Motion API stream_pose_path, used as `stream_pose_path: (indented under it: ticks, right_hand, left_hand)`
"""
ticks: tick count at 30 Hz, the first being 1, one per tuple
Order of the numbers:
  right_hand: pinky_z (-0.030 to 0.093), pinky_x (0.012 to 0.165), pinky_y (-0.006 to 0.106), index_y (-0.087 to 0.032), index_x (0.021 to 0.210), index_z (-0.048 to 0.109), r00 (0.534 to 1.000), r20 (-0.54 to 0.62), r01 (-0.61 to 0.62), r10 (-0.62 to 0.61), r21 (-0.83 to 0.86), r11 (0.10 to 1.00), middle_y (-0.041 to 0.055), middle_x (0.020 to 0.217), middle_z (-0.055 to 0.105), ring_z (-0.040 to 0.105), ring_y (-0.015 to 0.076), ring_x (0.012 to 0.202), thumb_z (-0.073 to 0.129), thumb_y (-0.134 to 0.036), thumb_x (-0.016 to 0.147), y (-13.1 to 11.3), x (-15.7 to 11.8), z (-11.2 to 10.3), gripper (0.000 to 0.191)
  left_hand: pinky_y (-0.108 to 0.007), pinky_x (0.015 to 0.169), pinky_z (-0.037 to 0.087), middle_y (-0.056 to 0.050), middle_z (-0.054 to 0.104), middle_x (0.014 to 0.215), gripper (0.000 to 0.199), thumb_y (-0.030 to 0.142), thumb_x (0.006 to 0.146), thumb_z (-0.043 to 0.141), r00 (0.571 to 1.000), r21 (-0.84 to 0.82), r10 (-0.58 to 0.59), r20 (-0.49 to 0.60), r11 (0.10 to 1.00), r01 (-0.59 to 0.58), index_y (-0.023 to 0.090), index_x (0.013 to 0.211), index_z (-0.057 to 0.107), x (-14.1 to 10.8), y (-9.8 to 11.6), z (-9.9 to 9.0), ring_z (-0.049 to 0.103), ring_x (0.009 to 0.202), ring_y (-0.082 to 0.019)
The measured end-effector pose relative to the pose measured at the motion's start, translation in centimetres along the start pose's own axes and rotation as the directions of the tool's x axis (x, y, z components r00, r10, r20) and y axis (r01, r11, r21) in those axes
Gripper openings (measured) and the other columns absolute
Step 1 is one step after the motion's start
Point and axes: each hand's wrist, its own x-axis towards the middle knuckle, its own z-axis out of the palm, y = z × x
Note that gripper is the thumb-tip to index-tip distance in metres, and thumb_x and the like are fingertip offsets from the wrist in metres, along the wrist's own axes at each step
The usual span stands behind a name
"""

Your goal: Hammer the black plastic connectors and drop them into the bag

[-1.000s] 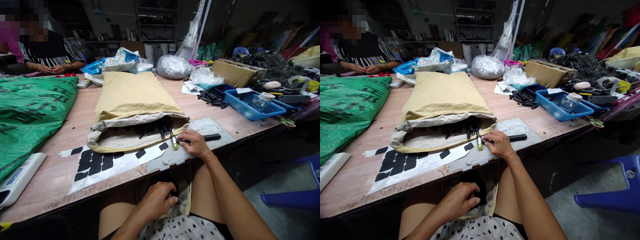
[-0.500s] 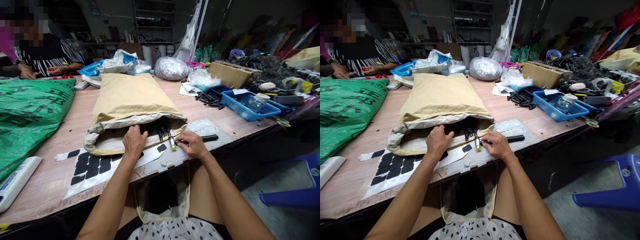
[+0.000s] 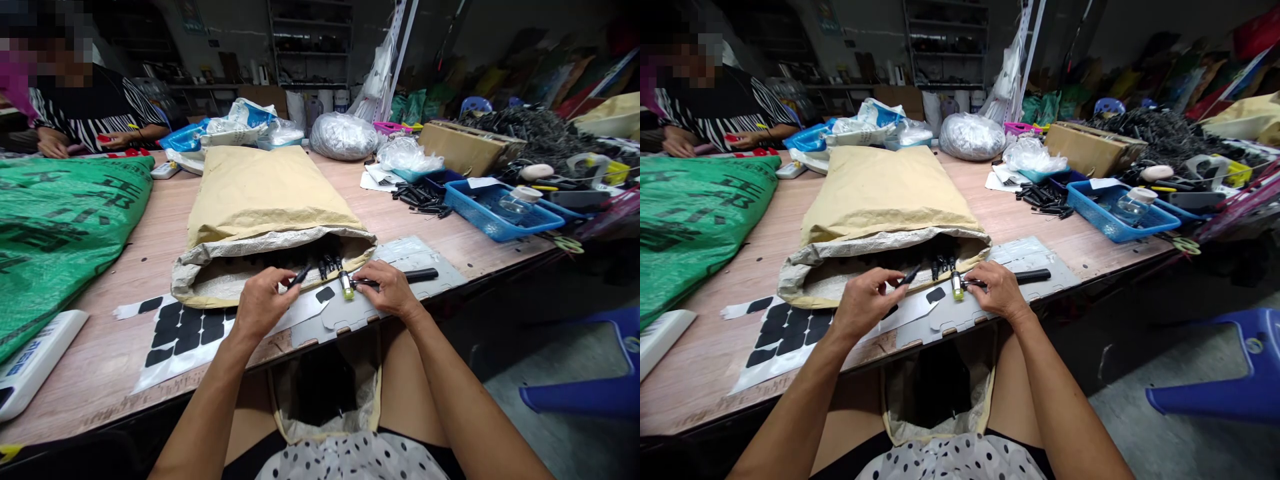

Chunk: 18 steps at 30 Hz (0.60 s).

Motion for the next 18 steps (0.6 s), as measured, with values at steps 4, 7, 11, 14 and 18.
stream_pose_path:
  ticks: [4, 7, 11, 14, 18]
  right_hand:
    - [0.05, 0.084, 0.036, -0.024, 0.099, 0.073, 1.0, 0.001, 0.005, -0.005, -0.024, 1.0, 0.0044, 0.095, 0.07, 0.062, 0.0233, 0.093, 0.068, -0.017, 0.084, -0.1, -0.1, 0.0, 0.017]
    - [0.049, 0.085, 0.038, -0.022, 0.1, 0.071, 1.0, -0.024, -0.002, 0.0, -0.094, 0.996, 0.0052, 0.096, 0.07, 0.062, 0.0248, 0.094, 0.07, -0.019, 0.083, -0.2, -0.1, 0.0, 0.017]
    - [0.048, 0.08, 0.038, -0.023, 0.093, 0.07, 1.0, -0.013, 0.019, -0.021, -0.142, 0.99, 0.0046, 0.09, 0.069, 0.06, 0.0241, 0.088, 0.068, -0.021, 0.086, -0.1, -0.2, 0.0, 0.008]
    - [0.051, 0.079, 0.037, -0.023, 0.097, 0.071, 0.997, -0.01, 0.07, -0.071, -0.083, 0.994, 0.0051, 0.091, 0.069, 0.062, 0.0228, 0.088, 0.063, -0.021, 0.091, -0.2, -0.1, -0.1, 0.01]
    - [0.055, 0.083, 0.036, -0.025, 0.109, 0.072, 0.991, -0.082, 0.111, -0.109, 0.021, 0.994, 0.0056, 0.098, 0.071, 0.066, 0.0216, 0.093, 0.059, -0.021, 0.095, -1.9, 0.1, -0.3, 0.019]
  left_hand:
    - [-0.027, 0.073, 0.046, -0.002, 0.069, 0.089, 0.017, 0.027, 0.086, 0.066, 0.987, -0.129, 0.062, 0.148, 0.991, -0.042, 0.022, 0.098, 0.076, -2.6, -0.2, 0.4, 0.063, 0.082, -0.018]
    - [-0.028, 0.075, 0.046, -0.002, 0.066, 0.088, 0.019, 0.026, 0.085, 0.067, 0.99, -0.227, 0.033, 0.134, 0.974, -0.002, 0.022, 0.102, 0.075, -3.2, -0.7, 0.9, 0.061, 0.083, -0.017]
    - [-0.027, 0.07, 0.045, -0.001, 0.065, 0.088, 0.02, 0.033, 0.084, 0.072, 0.989, -0.292, 0.005, 0.148, 0.956, 0.039, 0.022, 0.102, 0.075, -3.0, -1.2, 1.1, 0.058, 0.079, -0.017]
    - [-0.027, 0.068, 0.043, -0.001, 0.065, 0.089, 0.02, 0.034, 0.085, 0.072, 0.987, -0.298, -0.001, 0.16, 0.953, 0.049, 0.022, 0.101, 0.075, -2.9, -1.3, 1.1, 0.057, 0.078, -0.016]
    - [-0.027, 0.072, 0.043, 0.0, 0.063, 0.088, 0.018, 0.028, 0.084, 0.07, 0.984, -0.296, 0.001, 0.179, 0.954, 0.053, 0.023, 0.101, 0.075, -3.0, -1.3, 1.2, 0.057, 0.08, -0.017]
